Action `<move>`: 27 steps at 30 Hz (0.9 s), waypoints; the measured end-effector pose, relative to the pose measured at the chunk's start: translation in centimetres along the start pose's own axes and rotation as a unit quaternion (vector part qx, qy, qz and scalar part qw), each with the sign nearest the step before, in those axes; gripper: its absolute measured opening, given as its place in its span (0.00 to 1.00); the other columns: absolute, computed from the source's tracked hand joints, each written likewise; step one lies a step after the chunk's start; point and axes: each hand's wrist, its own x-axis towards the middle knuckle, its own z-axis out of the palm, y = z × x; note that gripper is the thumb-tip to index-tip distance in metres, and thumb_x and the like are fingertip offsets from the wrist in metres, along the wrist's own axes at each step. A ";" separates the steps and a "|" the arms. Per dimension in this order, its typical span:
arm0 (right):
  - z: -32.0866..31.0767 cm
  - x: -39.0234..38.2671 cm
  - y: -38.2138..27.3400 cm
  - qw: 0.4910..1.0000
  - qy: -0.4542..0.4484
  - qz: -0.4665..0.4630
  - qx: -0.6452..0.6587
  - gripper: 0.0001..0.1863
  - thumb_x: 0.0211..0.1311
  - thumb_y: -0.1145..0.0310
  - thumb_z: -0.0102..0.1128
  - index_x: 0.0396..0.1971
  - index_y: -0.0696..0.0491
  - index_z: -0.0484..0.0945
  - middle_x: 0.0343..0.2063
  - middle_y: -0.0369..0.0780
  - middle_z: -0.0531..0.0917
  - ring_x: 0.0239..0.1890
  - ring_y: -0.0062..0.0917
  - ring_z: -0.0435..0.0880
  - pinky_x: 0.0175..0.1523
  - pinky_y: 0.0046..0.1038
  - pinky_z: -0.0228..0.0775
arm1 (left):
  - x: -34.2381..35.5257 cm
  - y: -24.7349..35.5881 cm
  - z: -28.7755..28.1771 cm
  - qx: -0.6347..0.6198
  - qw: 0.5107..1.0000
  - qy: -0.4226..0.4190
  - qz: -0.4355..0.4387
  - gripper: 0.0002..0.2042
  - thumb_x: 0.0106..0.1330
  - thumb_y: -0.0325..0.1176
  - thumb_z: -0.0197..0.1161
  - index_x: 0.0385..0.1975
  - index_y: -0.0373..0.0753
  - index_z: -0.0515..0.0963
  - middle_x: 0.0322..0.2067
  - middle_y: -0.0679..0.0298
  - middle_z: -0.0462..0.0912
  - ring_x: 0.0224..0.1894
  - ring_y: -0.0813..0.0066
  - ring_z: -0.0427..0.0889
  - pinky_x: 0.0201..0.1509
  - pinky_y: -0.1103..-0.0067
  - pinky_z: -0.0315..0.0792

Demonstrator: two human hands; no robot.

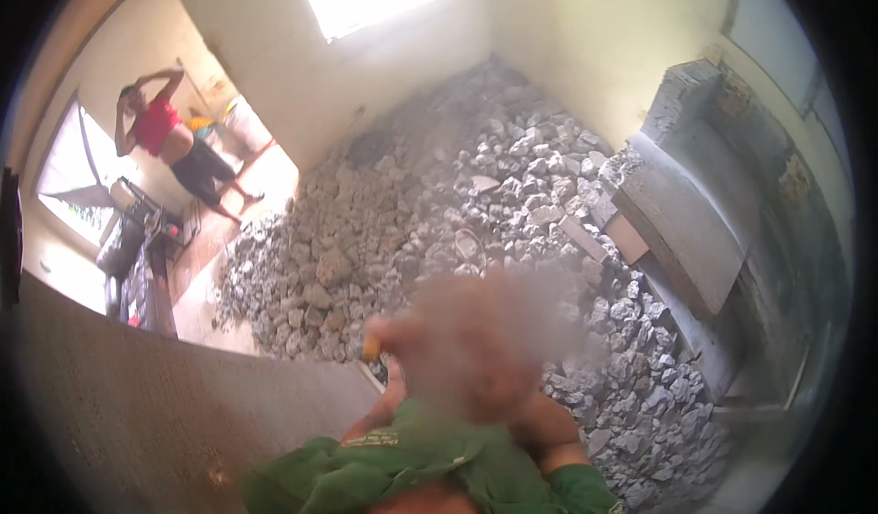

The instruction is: The person cuts a stone countertop slab using an angle grinder.

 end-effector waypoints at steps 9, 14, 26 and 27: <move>-1.7 2.6 -6.0 0.973 -0.132 -0.188 -0.028 0.20 0.59 0.67 0.58 0.51 0.46 0.67 0.26 0.37 0.79 0.29 0.28 0.75 0.40 0.32 0.65 | 0.8 0.9 -0.4 0.000 1.000 0.004 -0.007 0.10 0.58 0.42 0.57 0.32 0.44 0.72 0.25 0.65 0.76 0.23 0.69 0.78 0.27 0.73 0.76; -0.6 4.1 -7.6 0.981 -0.143 -0.126 -0.043 0.11 0.58 0.64 0.58 0.40 0.43 0.83 0.24 0.35 0.76 0.27 0.33 0.76 0.38 0.31 0.66 | 1.3 0.5 -1.2 -0.001 1.000 0.003 -0.006 0.10 0.58 0.42 0.57 0.32 0.44 0.72 0.25 0.65 0.76 0.24 0.69 0.78 0.27 0.73 0.76; -0.6 13.0 -0.7 0.981 -0.079 -0.101 -0.142 0.41 0.50 0.70 0.72 0.63 0.57 0.60 0.34 0.40 0.84 0.35 0.20 0.82 0.41 0.25 0.77 | -0.7 0.7 -2.2 0.000 1.000 -0.003 0.002 0.09 0.58 0.42 0.56 0.32 0.45 0.72 0.26 0.66 0.75 0.24 0.69 0.77 0.27 0.73 0.76; -1.5 16.3 1.0 0.978 -0.191 -0.055 -0.062 0.41 0.50 0.73 0.71 0.64 0.57 0.59 0.34 0.43 0.84 0.34 0.23 0.83 0.43 0.26 0.77 | -0.8 0.8 -2.5 0.005 1.000 -0.001 0.003 0.09 0.58 0.42 0.56 0.32 0.45 0.72 0.26 0.66 0.75 0.24 0.69 0.77 0.27 0.73 0.76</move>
